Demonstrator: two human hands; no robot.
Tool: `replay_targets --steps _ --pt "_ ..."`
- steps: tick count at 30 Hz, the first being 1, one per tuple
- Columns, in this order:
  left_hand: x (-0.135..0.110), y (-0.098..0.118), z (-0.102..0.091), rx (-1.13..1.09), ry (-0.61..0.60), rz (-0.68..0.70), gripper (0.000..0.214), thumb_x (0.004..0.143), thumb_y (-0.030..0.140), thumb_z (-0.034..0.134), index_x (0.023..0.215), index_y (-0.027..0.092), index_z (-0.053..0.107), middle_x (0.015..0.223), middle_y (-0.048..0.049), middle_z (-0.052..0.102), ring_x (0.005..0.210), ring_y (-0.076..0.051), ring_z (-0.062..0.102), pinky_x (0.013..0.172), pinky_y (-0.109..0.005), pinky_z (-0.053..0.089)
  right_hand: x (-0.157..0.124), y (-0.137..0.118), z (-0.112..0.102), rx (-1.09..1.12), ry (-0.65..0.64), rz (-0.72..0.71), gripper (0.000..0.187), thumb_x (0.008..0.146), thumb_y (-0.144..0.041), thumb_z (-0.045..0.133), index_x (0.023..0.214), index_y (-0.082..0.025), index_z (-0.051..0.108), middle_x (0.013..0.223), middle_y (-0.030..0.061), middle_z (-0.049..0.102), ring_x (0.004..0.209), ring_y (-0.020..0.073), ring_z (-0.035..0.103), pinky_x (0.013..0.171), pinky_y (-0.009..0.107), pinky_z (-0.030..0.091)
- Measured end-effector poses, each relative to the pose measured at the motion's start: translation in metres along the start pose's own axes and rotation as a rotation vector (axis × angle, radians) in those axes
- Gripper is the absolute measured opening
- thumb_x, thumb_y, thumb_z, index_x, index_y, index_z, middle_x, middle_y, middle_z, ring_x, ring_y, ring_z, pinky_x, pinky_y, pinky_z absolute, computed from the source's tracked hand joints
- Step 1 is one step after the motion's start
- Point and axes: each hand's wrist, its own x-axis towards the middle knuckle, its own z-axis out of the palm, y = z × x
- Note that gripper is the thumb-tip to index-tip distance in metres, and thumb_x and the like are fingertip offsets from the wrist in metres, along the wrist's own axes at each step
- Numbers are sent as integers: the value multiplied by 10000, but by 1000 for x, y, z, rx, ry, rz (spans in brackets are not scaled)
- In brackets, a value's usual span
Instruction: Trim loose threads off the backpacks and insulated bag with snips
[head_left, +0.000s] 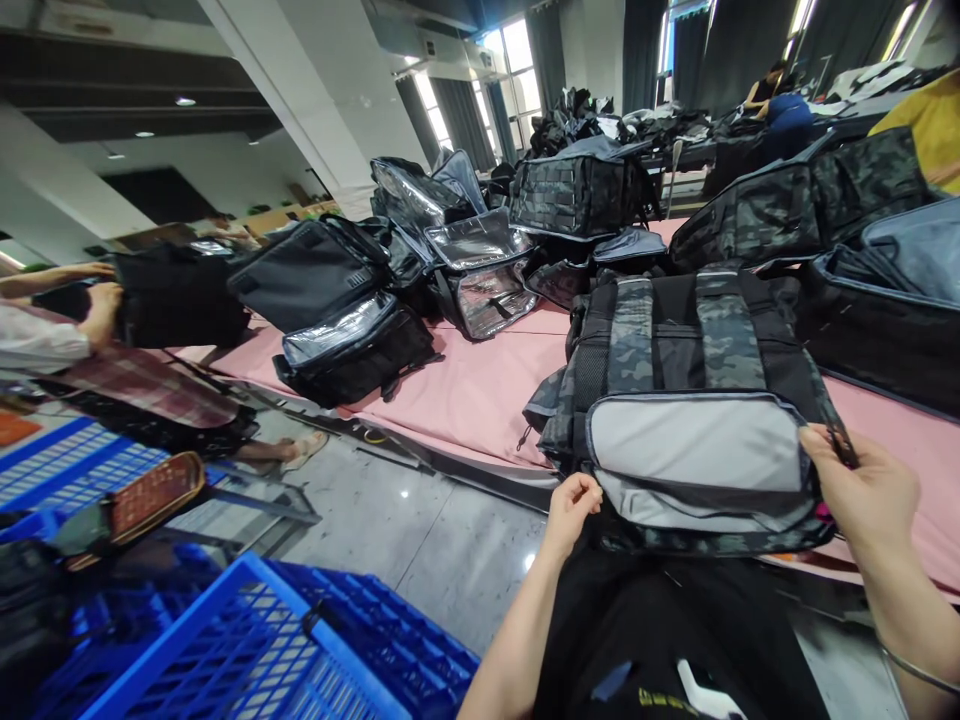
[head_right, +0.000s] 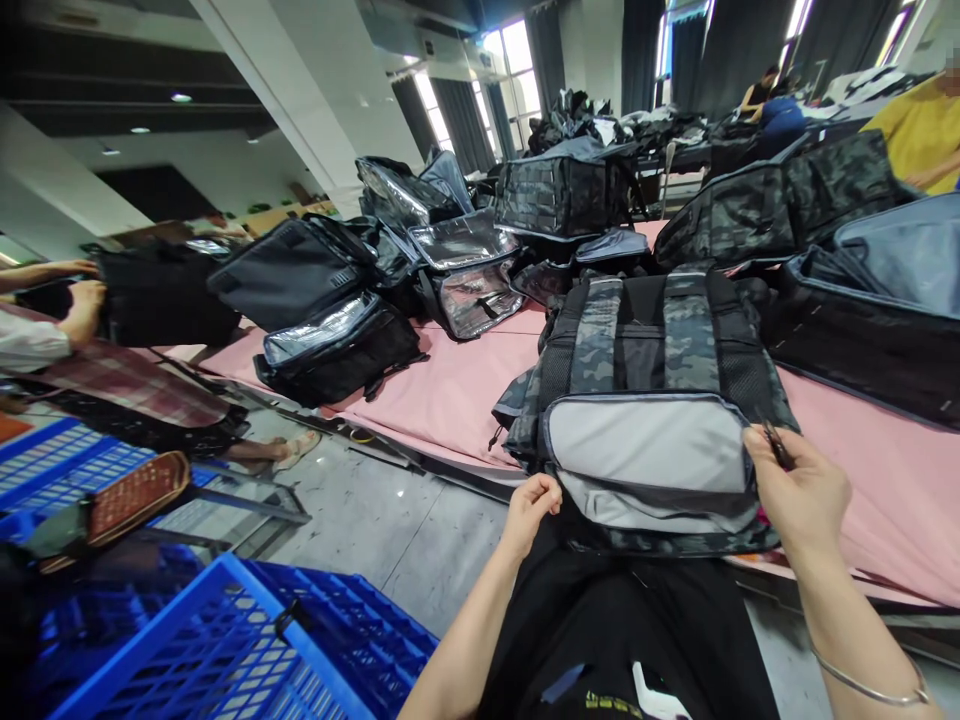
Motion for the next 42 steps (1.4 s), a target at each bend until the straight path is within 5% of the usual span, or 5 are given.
replay_targets --steps 15,22,26,34,42 --pt "29 29 4 584 182 346 110 762 288 622 772 185 661 788 -48 626 724 -143 546 708 -242 420 4 -2 -2 -29 -33 30 256 692 -303 650 878 -142 720 806 56 687 845 223 632 811 296 449" --pt "28 37 13 578 246 451 146 805 305 557 758 180 616 765 -45 587 708 -142 507 694 -239 385 -4 -4 -5 42 188 -267 361 734 -428 597 949 -151 681 908 89 668 811 217 620 741 318 472" --pt "24 50 18 596 232 413 162 814 322 524 761 185 593 636 -5 523 602 -121 464 629 -227 357 -31 -13 -13 -57 329 -381 333 811 -434 549 1021 -187 622 963 113 619 863 285 595 762 395 467" --pt "41 81 26 640 -10 76 232 748 359 554 614 170 544 519 28 449 532 -97 383 509 -201 273 -90 -24 16 -30 -102 -984 301 885 -330 517 1124 -149 486 955 110 591 868 222 576 754 346 477" --pt "47 87 31 625 -98 12 276 713 383 566 568 149 538 502 32 445 508 -79 363 486 -190 252 -96 -14 41 -86 -88 -1158 164 845 -118 569 1001 -171 568 864 47 631 774 158 566 700 278 418"
